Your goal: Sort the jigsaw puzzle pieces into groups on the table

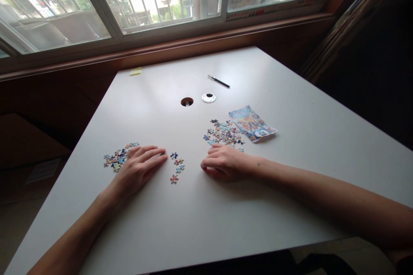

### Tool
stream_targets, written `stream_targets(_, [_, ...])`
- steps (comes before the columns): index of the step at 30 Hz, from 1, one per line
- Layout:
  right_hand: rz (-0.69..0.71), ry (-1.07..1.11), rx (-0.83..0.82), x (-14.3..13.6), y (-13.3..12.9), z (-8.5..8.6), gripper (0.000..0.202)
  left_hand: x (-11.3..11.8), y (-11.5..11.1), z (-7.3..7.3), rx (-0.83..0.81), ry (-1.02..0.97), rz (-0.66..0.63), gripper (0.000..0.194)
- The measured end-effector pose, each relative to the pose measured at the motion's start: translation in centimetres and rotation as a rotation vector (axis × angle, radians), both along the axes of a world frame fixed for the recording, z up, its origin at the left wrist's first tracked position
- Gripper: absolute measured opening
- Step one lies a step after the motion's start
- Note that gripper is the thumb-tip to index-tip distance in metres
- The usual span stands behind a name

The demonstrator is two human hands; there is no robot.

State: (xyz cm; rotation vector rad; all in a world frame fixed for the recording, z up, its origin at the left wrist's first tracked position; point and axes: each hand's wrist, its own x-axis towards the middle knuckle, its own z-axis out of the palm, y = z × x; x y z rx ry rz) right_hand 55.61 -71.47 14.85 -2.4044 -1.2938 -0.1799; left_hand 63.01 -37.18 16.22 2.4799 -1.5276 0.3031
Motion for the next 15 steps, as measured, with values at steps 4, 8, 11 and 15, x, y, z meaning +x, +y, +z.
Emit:
stream_targets(4, [0.007, 0.000, 0.006, 0.01, 0.01, -0.08, 0.011, 0.25, 0.36, -0.05, -0.061, 0.049, 0.026, 0.024])
stream_targets(8, [0.004, 0.004, 0.001, -0.01, -0.04, -0.07, 0.012, 0.39, 0.44, -0.46, -0.050, 0.049, 0.084, 0.027])
stream_targets(11, [0.005, 0.012, -0.002, -0.01, -0.10, 0.00, 0.012, 0.41, 0.41, -0.68, -0.043, 0.037, 0.107, 0.032])
stream_targets(15, [0.011, 0.013, 0.006, 0.01, -0.11, -0.05, 0.012, 0.37, 0.44, -0.67, -0.129, 0.021, 0.100, 0.037])
